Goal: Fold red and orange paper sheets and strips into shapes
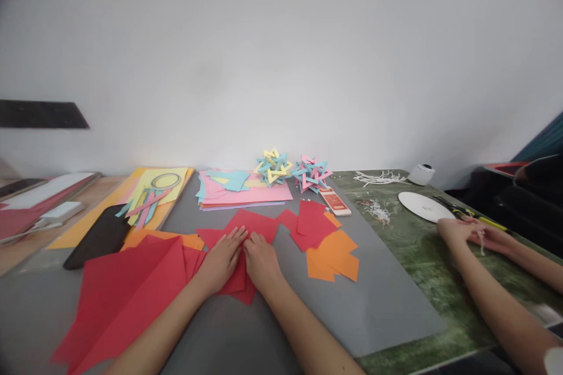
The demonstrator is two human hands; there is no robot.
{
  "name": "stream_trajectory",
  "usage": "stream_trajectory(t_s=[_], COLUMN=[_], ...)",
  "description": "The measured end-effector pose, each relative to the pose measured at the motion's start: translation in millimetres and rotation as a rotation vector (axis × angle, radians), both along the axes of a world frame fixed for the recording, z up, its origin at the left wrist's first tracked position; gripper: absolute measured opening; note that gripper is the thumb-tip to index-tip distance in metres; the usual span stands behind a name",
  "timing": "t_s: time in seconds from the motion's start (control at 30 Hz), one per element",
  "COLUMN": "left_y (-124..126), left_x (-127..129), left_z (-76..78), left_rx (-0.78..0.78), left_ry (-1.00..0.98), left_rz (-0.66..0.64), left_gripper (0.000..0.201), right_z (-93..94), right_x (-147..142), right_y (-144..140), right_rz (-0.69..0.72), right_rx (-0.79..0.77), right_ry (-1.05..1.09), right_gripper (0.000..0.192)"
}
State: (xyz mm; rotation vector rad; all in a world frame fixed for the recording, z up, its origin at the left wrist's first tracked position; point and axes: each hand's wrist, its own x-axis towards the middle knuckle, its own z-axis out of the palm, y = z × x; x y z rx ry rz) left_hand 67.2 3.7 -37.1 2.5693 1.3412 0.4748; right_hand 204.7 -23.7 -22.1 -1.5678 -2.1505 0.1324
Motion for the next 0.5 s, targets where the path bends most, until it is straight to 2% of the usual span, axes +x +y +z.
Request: stream_trajectory(t_s=[0.4, 0.5], left_y=[-1.0, -0.9], left_x=[2.3, 2.3], left_z=[6.0, 4.4], left_rx=[-0.008, 0.007], left_ry=[0.051, 0.048], left_rz=[0.018, 0.027], left_gripper=[0.042, 0.042], right_z=[-4.1, -1.6], right_x=[2.9, 1.6], right_y=[-37.6, -54.4], right_rz=[0.053, 0.116], right_rx=[0.027, 0.022], right_ry=[-0.200, -0.205], right_gripper=[0.015, 0.013])
